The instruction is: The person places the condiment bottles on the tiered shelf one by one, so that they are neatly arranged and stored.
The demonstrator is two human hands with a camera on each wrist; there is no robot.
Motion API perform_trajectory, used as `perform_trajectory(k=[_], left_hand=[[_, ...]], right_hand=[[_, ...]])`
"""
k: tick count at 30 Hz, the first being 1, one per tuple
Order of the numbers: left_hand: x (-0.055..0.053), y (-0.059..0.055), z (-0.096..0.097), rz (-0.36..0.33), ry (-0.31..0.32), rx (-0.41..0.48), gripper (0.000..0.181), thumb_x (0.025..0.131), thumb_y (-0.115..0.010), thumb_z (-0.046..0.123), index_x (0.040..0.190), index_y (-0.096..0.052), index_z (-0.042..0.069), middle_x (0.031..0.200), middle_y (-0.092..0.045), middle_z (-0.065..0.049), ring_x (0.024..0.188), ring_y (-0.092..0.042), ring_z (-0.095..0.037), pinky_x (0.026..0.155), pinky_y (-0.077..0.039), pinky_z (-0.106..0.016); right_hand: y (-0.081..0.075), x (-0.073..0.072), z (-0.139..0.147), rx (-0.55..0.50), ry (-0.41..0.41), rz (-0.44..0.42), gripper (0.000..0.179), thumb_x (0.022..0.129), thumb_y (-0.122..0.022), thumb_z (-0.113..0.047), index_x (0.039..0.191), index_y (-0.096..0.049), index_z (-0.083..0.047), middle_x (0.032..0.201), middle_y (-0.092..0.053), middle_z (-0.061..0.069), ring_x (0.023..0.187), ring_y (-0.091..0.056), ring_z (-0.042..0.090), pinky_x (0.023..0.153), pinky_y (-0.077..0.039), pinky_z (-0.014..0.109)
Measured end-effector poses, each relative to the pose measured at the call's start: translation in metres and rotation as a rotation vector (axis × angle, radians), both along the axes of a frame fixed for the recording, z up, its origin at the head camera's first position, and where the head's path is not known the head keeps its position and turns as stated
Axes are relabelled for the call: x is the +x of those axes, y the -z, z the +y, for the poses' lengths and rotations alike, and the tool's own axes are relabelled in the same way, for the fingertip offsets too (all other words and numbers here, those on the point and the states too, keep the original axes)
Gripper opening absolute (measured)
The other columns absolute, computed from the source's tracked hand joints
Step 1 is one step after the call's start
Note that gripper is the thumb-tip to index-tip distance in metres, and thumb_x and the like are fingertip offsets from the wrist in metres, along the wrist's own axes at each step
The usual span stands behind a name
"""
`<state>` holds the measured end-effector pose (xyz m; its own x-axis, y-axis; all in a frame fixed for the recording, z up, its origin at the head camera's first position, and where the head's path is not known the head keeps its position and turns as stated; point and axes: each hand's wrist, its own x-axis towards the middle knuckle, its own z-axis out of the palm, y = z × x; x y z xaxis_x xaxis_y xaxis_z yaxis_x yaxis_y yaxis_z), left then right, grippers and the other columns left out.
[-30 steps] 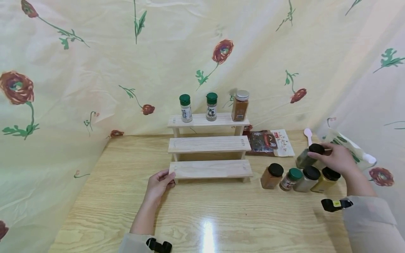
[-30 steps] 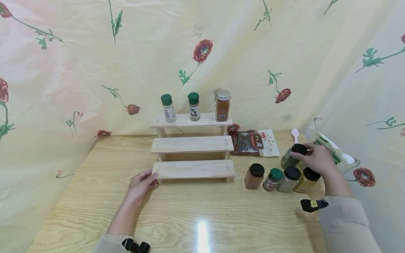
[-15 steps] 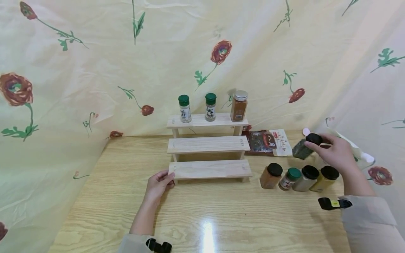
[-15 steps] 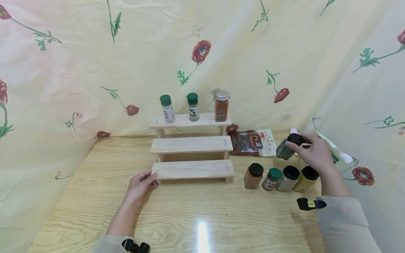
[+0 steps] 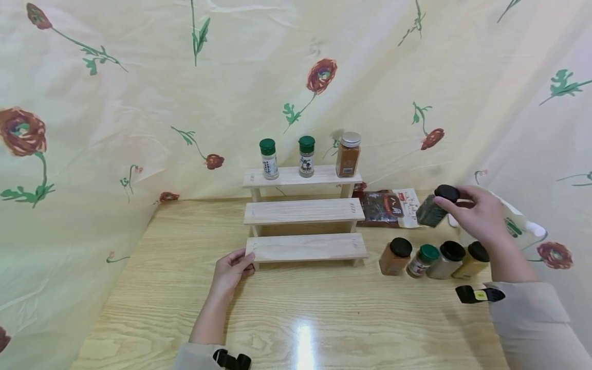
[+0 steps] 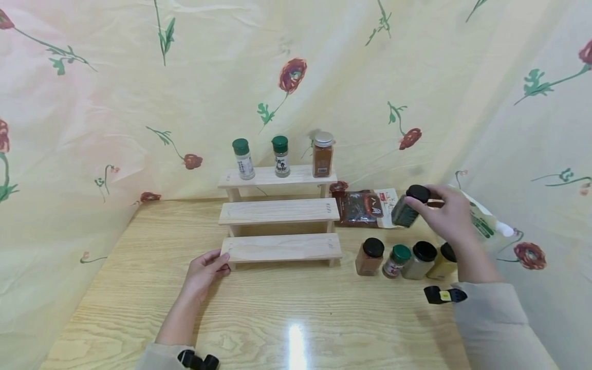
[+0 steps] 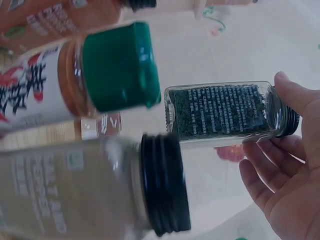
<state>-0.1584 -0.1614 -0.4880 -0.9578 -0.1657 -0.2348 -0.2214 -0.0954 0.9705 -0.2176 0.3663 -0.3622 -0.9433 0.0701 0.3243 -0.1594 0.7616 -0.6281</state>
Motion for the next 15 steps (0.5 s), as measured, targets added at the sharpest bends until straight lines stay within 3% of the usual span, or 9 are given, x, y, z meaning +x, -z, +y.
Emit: perform_trajectory(k=[7,13,15], left_hand=[[0.001,0.0,0.0,0.0,0.005,-0.001,0.04,0.097,-0.071,0.009,0.129,-0.059,-0.011,0.093,-0.067,-0.006,0.082,-0.066,-0.016,0.075,-0.061,-0.023],[0.001,0.001,0.0,0.002,0.007,0.002,0.04,0.097,-0.07,0.009,0.129,-0.059,-0.012,0.094,-0.067,-0.006,0.082,-0.066,-0.016,0.076,-0.061,-0.024],[0.0,0.001,0.0,0.002,0.008,0.004,0.04,0.097,-0.07,0.009,0.129,-0.059,-0.011,0.094,-0.066,-0.006,0.082,-0.066,-0.016,0.076,-0.061,-0.024]], right_hand=[[-0.005,-0.002,-0.02,-0.064,-0.055,0.077,0.043,0.093,-0.076,-0.029,0.123,-0.067,0.0,0.102,-0.058,-0.013,0.083,-0.052,-0.017,0.06,-0.048,0.007],[-0.008,-0.004,-0.038,-0.065,-0.067,0.083,0.045,0.093,-0.075,-0.032,0.125,-0.067,-0.002,0.106,-0.061,-0.005,0.085,-0.053,-0.011,0.063,-0.046,0.007],[-0.008,-0.005,-0.044,-0.074,-0.078,0.088,0.043,0.093,-0.076,-0.032,0.123,-0.068,-0.003,0.103,-0.061,-0.01,0.086,-0.054,-0.01,0.065,-0.046,0.007]])
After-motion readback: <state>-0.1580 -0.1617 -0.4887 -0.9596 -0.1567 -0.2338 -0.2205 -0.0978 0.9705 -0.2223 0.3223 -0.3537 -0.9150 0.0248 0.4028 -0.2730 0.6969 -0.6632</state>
